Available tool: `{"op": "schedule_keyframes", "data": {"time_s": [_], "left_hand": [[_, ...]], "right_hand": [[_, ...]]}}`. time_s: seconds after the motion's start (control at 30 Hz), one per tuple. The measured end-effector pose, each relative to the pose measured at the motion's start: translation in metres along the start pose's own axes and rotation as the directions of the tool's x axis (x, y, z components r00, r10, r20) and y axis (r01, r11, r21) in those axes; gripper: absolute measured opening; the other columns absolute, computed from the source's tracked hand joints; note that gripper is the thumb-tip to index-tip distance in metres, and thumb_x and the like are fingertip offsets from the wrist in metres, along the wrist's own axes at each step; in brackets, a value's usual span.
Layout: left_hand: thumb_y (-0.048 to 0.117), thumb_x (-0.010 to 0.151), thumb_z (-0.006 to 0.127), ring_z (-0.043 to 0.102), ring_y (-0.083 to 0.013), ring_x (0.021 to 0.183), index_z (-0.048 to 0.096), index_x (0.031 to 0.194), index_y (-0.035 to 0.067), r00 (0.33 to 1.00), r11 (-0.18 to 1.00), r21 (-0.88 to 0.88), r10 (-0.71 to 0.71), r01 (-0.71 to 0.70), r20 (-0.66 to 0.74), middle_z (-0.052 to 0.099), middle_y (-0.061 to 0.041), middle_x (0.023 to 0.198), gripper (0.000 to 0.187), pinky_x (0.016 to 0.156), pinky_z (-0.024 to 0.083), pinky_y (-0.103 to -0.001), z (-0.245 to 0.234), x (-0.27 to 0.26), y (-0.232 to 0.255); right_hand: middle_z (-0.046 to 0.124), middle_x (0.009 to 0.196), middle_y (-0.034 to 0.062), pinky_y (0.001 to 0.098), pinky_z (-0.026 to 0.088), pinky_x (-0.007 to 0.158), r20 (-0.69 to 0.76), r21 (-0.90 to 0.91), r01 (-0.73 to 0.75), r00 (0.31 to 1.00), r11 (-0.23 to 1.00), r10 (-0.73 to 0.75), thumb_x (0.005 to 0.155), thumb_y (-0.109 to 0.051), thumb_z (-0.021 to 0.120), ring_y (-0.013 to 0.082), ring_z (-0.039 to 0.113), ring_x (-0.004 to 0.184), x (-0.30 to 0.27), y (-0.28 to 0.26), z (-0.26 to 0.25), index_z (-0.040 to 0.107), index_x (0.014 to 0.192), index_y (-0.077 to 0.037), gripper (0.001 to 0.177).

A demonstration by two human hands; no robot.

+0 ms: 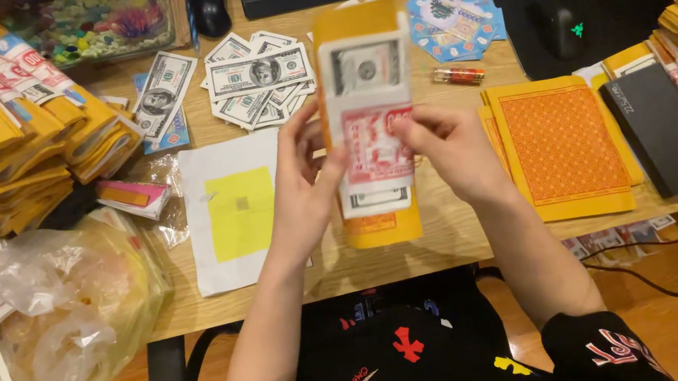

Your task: The person repeatedly places stacks of paper money into yellow envelopes, folds the envelopes, and secures them with rubber bands. The person also handles stacks of red paper money, aligns them, and secures them with rubber bands. The person works at a wooden desk with a keyboard, mouse, and power bank visible.

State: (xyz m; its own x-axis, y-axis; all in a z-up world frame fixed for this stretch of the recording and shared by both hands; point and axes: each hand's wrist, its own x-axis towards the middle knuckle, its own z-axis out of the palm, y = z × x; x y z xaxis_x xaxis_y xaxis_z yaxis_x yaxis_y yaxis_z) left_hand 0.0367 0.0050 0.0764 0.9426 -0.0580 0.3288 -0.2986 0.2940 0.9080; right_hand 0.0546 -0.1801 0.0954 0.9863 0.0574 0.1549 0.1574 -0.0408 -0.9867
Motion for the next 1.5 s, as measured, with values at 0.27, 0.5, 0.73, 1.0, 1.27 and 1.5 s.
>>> {"op": "schedule_keyframes", "data": {"time_s": [0.27, 0.5, 0.73, 1.0, 1.27, 1.5], "left_hand": [[0.027, 0.095, 0.065, 0.059, -0.0079, 0.084, 0.062, 0.115, 0.005, 0.992, 0.996, -0.086, -0.047, 0.036, -0.121, 0.067, -0.003, 0.092, 0.029, 0.076, 0.054, -0.029, 0.005, 0.021, 0.012], [0.033, 0.093, 0.068, 0.062, -0.0099, 0.084, 0.061, 0.115, 0.004, 0.997, 0.998, 0.012, -0.059, 0.06, -0.059, 0.068, -0.006, 0.09, 0.037, 0.077, 0.056, -0.034, 0.009, 0.013, -0.002], [0.022, 0.093, 0.068, 0.063, -0.0138, 0.092, 0.06, 0.12, 0.004, 0.99, 0.999, -0.035, -0.009, 0.004, -0.141, 0.069, -0.01, 0.101, 0.034, 0.083, 0.056, -0.039, -0.007, 0.007, -0.041], [0.021, 0.095, 0.061, 0.054, -0.0232, 0.119, 0.033, 0.144, 0.008, 0.982, 0.981, -0.143, 0.111, -0.133, -0.153, 0.049, -0.015, 0.135, 0.058, 0.106, 0.049, -0.043, 0.002, 0.004, -0.046], [0.01, 0.1, 0.046, 0.061, -0.026, 0.097, 0.044, 0.135, 0.006, 0.959, 0.983, -0.017, -0.183, 0.184, -0.216, 0.059, -0.017, 0.115, 0.036, 0.094, 0.05, -0.034, -0.053, -0.017, -0.019], [-0.001, 0.111, 0.042, 0.062, -0.0311, 0.093, 0.053, 0.123, -0.01, 0.95, 0.863, 0.413, -0.208, 0.29, -0.232, 0.061, -0.026, 0.107, 0.019, 0.095, 0.052, -0.035, -0.088, -0.036, -0.004]], "right_hand": [[0.07, 0.089, 0.0067, 0.0331, 0.053, 0.08, 0.257, -0.15, 0.066, 0.966, 0.986, -0.026, 0.095, -0.007, 0.06, 0.0124, 0.057, 0.087, -0.012, -0.002, 0.0, 0.073, 0.106, -0.006, 0.017], [0.07, 0.083, 0.0054, 0.0278, 0.055, 0.077, 0.182, -0.081, 0.128, 0.977, 0.988, -0.112, 0.096, -0.007, 0.064, 0.0066, 0.056, 0.082, -0.006, 0.021, -0.004, 0.069, 0.112, -0.004, 0.017], [0.06, 0.068, 0.0016, 0.0264, 0.052, 0.065, 0.255, -0.151, 0.195, 0.955, 0.969, -0.152, 0.088, -0.006, 0.072, 0.0087, 0.055, 0.071, -0.013, 0.0, -0.004, 0.07, 0.104, -0.003, 0.016], [0.067, 0.121, 0.0131, 0.0453, 0.045, 0.101, 0.551, -0.028, 0.162, 0.826, 0.986, -0.12, 0.089, -0.006, 0.069, 0.0234, 0.057, 0.116, -0.011, 0.032, -0.063, 0.063, 0.125, -0.006, 0.036], [0.064, 0.112, 0.0163, 0.0417, 0.043, 0.081, 0.02, -0.947, 0.101, 0.966, 0.304, -0.256, 0.088, 0.012, 0.052, 0.0296, 0.057, 0.097, -0.01, -0.07, -0.304, 0.065, 0.123, -0.002, 0.04], [0.062, 0.1, 0.0239, 0.0515, 0.032, 0.084, -0.138, -0.983, -0.162, 0.964, -0.09, -0.228, 0.089, -0.018, 0.061, 0.0435, 0.053, 0.098, -0.027, -0.039, -0.476, 0.063, 0.114, 0.0, 0.031]]}}
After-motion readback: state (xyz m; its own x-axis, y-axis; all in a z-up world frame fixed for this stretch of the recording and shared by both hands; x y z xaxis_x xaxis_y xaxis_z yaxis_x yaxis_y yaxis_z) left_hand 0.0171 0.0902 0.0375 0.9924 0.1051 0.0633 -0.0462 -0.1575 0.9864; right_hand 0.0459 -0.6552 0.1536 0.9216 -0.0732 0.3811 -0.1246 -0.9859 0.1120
